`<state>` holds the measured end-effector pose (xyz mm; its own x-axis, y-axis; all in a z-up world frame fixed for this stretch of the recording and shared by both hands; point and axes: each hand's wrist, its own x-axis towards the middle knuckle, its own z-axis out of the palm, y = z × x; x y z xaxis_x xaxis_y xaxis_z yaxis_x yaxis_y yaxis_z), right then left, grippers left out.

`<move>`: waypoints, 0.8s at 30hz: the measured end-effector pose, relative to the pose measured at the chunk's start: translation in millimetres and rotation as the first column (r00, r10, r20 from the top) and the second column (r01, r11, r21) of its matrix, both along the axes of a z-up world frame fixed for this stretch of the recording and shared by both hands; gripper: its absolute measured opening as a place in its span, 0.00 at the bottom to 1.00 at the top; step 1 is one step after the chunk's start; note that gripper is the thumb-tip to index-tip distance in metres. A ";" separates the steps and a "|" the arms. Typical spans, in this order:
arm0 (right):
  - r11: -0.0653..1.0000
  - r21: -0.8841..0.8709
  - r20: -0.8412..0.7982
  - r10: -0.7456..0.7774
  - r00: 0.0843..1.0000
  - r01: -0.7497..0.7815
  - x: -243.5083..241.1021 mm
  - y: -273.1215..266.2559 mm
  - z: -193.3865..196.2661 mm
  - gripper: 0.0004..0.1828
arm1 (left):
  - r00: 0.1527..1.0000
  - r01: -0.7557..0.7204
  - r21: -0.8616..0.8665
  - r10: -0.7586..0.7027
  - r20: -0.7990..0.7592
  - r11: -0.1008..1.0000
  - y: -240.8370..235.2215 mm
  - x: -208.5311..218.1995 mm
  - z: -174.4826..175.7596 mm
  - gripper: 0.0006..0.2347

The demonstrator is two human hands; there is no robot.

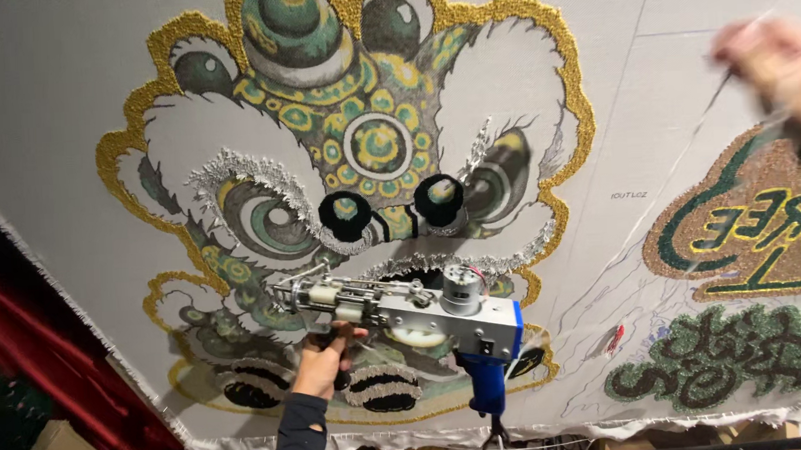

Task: The person uses a handheld tufting gun to apply white yarn to a large canvas stretched on a frame. They guide the tool along the contours of a pre-printed design, filling in a section of a stylized face. The person occasionally pauses to adjust the yarn feed or reposition the tool.

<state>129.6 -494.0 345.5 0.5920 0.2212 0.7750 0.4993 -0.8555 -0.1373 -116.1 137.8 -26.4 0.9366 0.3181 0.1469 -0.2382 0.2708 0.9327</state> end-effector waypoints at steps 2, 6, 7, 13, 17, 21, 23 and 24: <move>0.981 -0.135 -0.203 0.108 0.973 -0.137 -5.8 49.5 -18.2 0.22 | 1.000 0.014 -0.008 -0.014 -0.014 1.000 -12.2 2.5 5.3 0.10; 0.918 -0.255 -0.727 0.026 0.686 -0.305 -35.5 83.6 -74.8 0.25 | 0.999 0.036 0.068 -0.035 -0.006 0.997 -38.4 11.9 19.4 0.15; 0.922 -0.263 -0.737 -0.001 0.676 -0.285 -41.6 85.1 -85.7 0.26 | 0.999 0.031 0.066 -0.030 -0.016 0.997 -46.0 14.7 23.1 0.15; 0.982 -0.027 -0.818 0.084 0.569 -0.185 -74.4 91.3 -117.4 0.28 | 0.998 0.055 -0.015 -0.054 0.037 0.998 -96.7 31.0 39.9 0.13; 0.978 -0.176 -0.875 -0.104 0.473 -0.111 -100.3 80.5 -129.8 0.28 | 0.997 0.024 -0.017 -0.023 0.070 1.000 -129.9 36.9 50.8 0.14; 0.938 0.000 -0.884 0.162 0.438 -0.346 -115.4 54.5 -162.1 0.28 | 0.998 0.057 -0.037 -0.058 -0.012 0.998 -154.6 44.6 68.9 0.15; 0.766 0.243 -0.840 0.473 0.266 -0.595 -129.5 39.4 -182.4 0.31 | 0.998 0.069 -0.007 -0.069 -0.001 0.998 -166.6 54.3 77.2 0.16; 0.801 0.390 -0.820 0.526 0.224 -0.454 -137.0 41.4 -197.5 0.31 | 0.997 0.074 0.007 -0.074 0.005 0.997 -172.2 60.3 80.3 0.17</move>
